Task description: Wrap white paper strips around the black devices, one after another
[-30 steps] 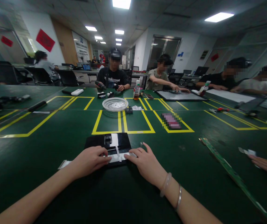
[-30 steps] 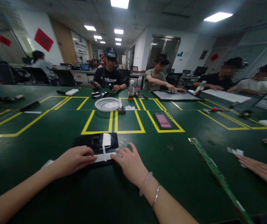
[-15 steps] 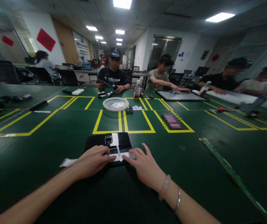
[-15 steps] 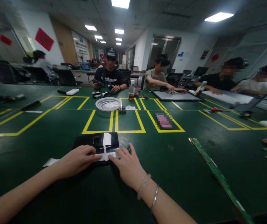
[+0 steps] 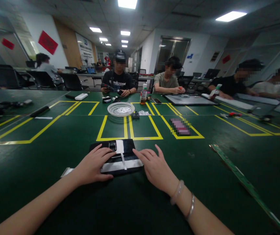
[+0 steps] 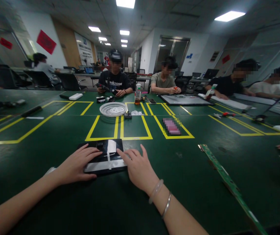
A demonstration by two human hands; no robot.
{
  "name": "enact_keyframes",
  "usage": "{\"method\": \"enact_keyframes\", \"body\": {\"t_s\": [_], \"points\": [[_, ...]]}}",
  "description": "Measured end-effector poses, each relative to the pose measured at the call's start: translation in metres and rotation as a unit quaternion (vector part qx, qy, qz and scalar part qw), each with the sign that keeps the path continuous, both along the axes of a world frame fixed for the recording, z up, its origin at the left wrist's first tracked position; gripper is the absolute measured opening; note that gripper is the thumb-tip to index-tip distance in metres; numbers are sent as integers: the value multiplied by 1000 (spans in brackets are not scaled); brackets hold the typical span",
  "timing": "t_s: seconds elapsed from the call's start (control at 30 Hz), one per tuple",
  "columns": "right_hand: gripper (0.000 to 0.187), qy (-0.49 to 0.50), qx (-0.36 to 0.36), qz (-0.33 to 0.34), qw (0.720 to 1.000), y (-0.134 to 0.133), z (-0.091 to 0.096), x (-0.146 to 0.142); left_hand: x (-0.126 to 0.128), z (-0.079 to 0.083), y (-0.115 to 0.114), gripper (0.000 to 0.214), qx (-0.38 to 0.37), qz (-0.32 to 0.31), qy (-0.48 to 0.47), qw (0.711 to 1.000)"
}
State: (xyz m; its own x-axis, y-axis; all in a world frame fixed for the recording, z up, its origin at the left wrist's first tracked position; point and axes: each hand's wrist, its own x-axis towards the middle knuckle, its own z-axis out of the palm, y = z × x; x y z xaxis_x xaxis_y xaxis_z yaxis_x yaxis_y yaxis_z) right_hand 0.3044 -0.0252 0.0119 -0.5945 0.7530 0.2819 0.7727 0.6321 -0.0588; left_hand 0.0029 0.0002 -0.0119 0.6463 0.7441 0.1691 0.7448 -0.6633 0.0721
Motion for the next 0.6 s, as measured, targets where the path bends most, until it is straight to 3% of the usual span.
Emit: {"method": "enact_keyframes", "body": {"t_s": [0.13, 0.27, 0.4, 0.6], "points": [[66, 28, 0, 9, 1000, 0, 4, 1, -18, 9, 7, 66, 18, 17, -7, 1000], [64, 42, 2, 15, 999, 0, 4, 2, -59, 20, 21, 59, 66, 89, -17, 994], [61, 43, -9, 18, 999, 1, 2, 2, -117, 23, 35, 65, 127, 187, -32, 974], [54, 41, -23, 22, 999, 2, -1, 2, -223, 5, 38, 79, 180, 377, -55, 907]]}}
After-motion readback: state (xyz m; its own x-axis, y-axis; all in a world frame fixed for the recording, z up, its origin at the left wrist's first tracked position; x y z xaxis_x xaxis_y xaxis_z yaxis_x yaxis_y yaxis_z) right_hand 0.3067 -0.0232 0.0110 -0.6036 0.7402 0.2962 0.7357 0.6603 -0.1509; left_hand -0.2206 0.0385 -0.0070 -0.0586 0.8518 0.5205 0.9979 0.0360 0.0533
